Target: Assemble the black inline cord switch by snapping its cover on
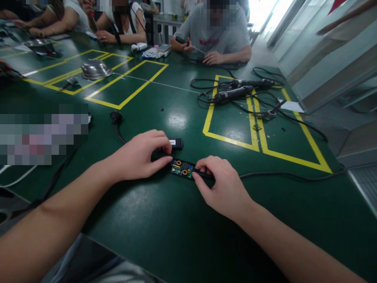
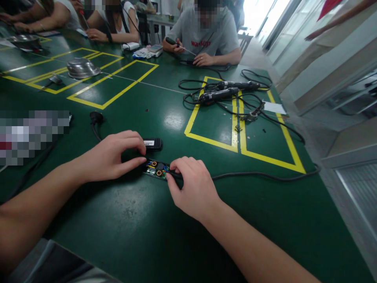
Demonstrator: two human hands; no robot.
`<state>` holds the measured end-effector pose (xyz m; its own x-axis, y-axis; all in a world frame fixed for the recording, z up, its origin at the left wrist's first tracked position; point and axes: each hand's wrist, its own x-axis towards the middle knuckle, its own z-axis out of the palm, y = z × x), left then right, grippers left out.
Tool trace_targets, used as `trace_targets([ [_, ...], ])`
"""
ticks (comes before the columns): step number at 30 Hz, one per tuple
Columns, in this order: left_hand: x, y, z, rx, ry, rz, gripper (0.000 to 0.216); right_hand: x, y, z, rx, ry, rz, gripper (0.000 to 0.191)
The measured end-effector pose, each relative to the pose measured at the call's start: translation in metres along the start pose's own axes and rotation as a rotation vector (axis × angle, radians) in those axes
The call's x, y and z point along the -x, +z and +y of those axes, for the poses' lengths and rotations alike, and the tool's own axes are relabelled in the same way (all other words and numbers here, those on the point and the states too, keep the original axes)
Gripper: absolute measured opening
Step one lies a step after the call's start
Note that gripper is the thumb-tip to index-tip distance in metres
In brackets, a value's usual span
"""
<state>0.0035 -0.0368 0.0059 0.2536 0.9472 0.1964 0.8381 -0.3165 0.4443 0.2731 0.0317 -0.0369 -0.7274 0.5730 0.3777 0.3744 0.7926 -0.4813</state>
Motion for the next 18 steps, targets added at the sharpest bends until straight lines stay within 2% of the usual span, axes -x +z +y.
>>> trace_targets([
  [3,0.0012,-0.0016,0.0079,0.087,0.036,-0.147,0.009,0.0000,-0.0016,-0.0004,0.002,-0.013,0.008,0.007],
  [9,0.0005,0.0013,0.0101,0.109,-0.047,-0.197,0.011,0.0019,-0.0002,0.0003,-0.045,-0.050,0.037,0.009],
  [13,0.0008,0.0000,0.0097,0.117,-0.042,-0.180,0.010,0.0027,0.0004,0.0013,-0.047,-0.063,0.075,0.009],
  [18,0.0006,-0.0036,0.0092,0.171,-0.012,-0.076,0.010,0.0027,-0.0010,0.0004,-0.081,-0.071,0.139,0.009],
])
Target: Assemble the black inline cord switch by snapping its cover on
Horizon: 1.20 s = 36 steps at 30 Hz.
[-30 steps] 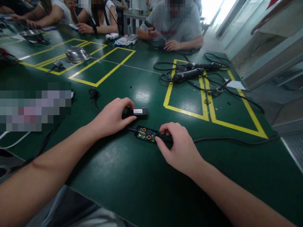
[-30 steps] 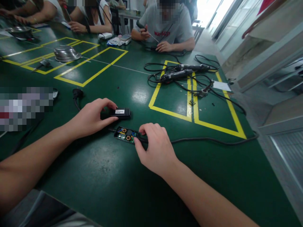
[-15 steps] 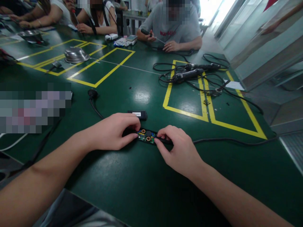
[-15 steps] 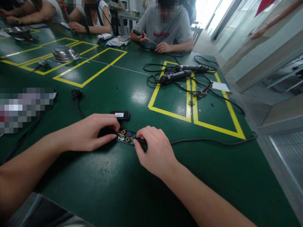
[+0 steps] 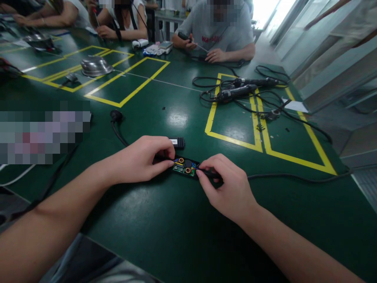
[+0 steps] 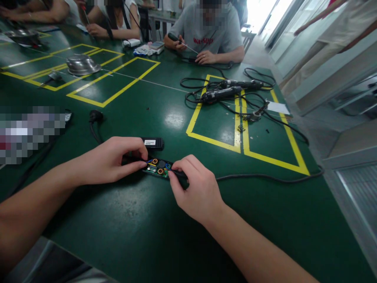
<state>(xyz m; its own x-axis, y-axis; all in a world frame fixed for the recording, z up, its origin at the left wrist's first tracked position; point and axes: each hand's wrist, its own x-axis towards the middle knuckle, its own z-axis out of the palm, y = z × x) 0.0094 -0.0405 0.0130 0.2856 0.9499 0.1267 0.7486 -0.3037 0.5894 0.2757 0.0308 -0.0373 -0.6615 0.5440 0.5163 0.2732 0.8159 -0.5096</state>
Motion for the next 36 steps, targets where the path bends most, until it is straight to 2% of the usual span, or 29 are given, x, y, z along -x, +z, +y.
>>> trace_targets([
  [10,0.002,-0.001,-0.004,0.002,0.002,0.001,0.009,0.000,0.002,0.000,-0.025,0.019,0.009,0.008],
  [18,0.000,-0.002,-0.013,0.047,0.010,-0.066,0.012,0.000,0.003,0.004,-0.060,0.035,-0.051,0.013],
  [23,-0.001,0.000,-0.019,0.085,-0.042,-0.083,0.013,-0.002,0.001,0.007,-0.077,0.051,-0.083,0.015],
  [28,-0.001,0.001,-0.016,0.072,-0.029,-0.073,0.013,-0.002,0.000,0.009,-0.078,0.050,-0.100,0.013],
  [36,-0.002,-0.003,-0.006,0.050,-0.114,-0.129,0.015,-0.003,-0.001,0.005,-0.030,0.047,-0.118,0.012],
])
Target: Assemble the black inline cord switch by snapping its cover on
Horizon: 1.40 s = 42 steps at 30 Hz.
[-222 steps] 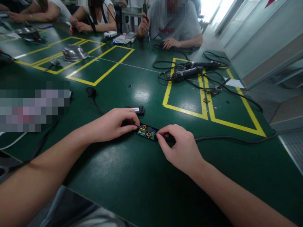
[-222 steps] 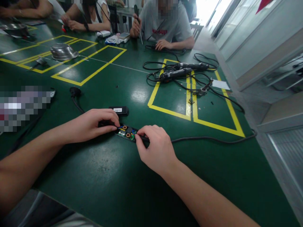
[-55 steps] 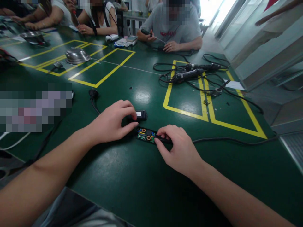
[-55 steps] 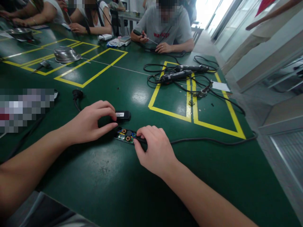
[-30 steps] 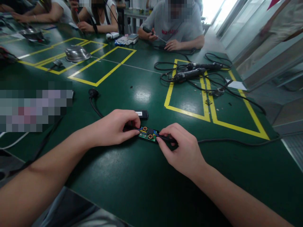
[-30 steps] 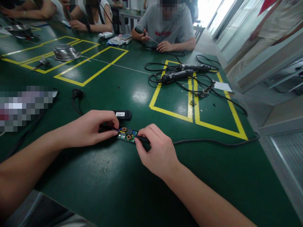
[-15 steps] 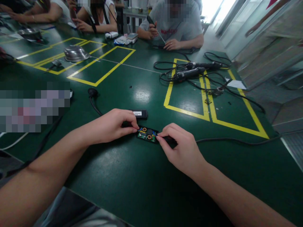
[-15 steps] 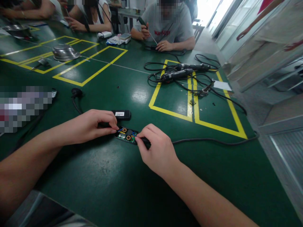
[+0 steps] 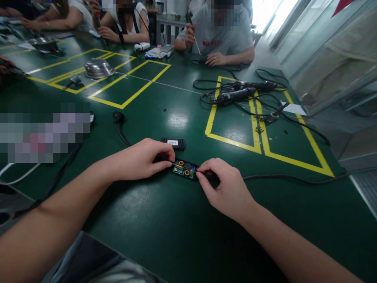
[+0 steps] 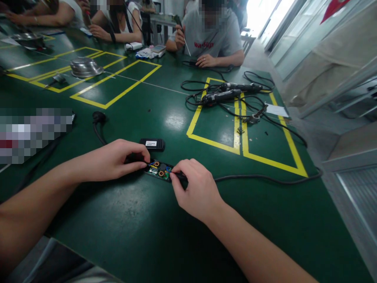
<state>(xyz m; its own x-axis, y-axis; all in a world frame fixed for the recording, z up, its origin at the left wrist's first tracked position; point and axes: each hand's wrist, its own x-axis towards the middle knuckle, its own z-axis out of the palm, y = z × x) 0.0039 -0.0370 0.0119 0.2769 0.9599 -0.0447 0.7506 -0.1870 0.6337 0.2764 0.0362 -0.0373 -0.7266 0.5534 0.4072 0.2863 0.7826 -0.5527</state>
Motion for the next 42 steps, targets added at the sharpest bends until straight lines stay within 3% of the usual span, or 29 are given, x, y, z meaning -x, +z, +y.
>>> trace_targets([
  [19,-0.001,0.000,-0.007,0.021,-0.042,0.020,0.016,0.000,0.001,-0.002,0.022,-0.024,0.013,0.012],
  [33,0.004,-0.007,-0.016,-0.012,0.123,0.005,0.015,0.001,0.003,0.000,0.014,-0.015,0.019,0.018],
  [42,0.004,-0.003,-0.011,-0.167,0.179,0.083,0.020,0.003,0.004,0.001,0.079,-0.029,0.030,0.017],
])
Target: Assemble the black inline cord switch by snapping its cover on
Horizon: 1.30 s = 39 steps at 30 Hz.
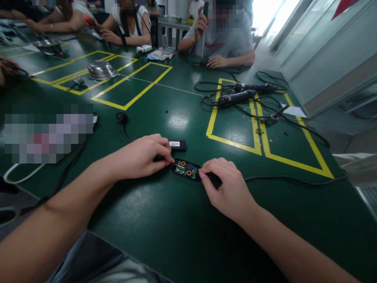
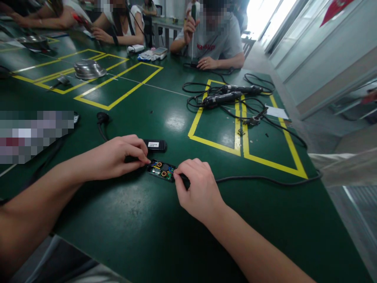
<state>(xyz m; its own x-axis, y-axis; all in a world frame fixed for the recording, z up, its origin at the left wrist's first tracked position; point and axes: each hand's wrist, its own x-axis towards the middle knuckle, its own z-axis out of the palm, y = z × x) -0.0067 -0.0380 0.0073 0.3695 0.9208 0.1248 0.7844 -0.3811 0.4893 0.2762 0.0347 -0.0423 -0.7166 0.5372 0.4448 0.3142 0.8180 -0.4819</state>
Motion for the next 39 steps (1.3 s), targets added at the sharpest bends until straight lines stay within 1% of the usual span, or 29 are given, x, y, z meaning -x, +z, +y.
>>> trace_targets([
  [2,-0.002,0.003,0.004,-0.100,-0.031,0.083,0.019,0.000,0.000,0.000,0.016,-0.021,0.007,0.016],
  [5,-0.006,0.011,0.005,-0.168,-0.143,0.252,0.020,0.000,-0.001,-0.001,0.046,-0.028,0.032,0.015],
  [6,-0.007,0.013,0.003,-0.164,-0.184,0.284,0.025,-0.001,-0.001,-0.001,0.048,-0.021,0.040,0.014],
  [7,-0.009,0.016,0.000,-0.158,-0.221,0.283,0.032,-0.001,-0.001,-0.001,0.046,-0.013,0.044,0.012],
  [8,-0.010,0.017,-0.003,-0.145,-0.260,0.266,0.040,-0.001,-0.002,-0.001,0.042,-0.004,0.048,0.011],
  [10,-0.011,0.019,-0.010,-0.123,-0.322,0.208,0.052,0.000,-0.003,-0.001,0.028,0.014,0.051,0.017],
  [12,-0.011,0.019,-0.012,-0.110,-0.324,0.189,0.054,0.001,-0.003,-0.001,0.017,0.036,0.053,0.027],
  [14,-0.010,0.017,-0.009,-0.087,-0.236,0.227,0.048,0.003,-0.002,-0.001,0.014,0.059,0.055,0.037],
  [16,-0.007,0.015,0.000,-0.025,-0.107,0.266,0.044,0.004,-0.001,-0.001,0.015,0.073,0.056,0.046],
  [17,-0.006,0.014,0.004,0.020,-0.059,0.255,0.044,0.004,-0.001,-0.002,0.015,0.076,0.055,0.050],
  [18,-0.005,0.013,0.009,0.062,-0.015,0.232,0.045,0.004,-0.001,-0.002,0.014,0.077,0.045,0.054],
  [21,-0.004,0.011,0.018,0.107,0.039,0.076,0.039,0.003,-0.002,-0.005,0.019,0.074,-0.008,0.058],
  [23,-0.005,0.011,0.018,0.084,0.037,0.017,0.035,0.002,-0.003,-0.006,0.035,0.064,-0.030,0.056],
  [27,-0.005,0.012,0.016,0.049,0.020,-0.004,0.034,0.000,-0.002,-0.005,0.059,0.042,-0.036,0.037],
  [30,-0.005,0.013,0.016,0.040,-0.001,-0.025,0.034,0.000,0.000,-0.003,0.056,0.065,-0.023,0.025],
  [39,-0.006,0.015,0.016,0.058,-0.028,-0.035,0.034,0.002,0.000,-0.004,0.071,0.081,-0.029,0.021],
])
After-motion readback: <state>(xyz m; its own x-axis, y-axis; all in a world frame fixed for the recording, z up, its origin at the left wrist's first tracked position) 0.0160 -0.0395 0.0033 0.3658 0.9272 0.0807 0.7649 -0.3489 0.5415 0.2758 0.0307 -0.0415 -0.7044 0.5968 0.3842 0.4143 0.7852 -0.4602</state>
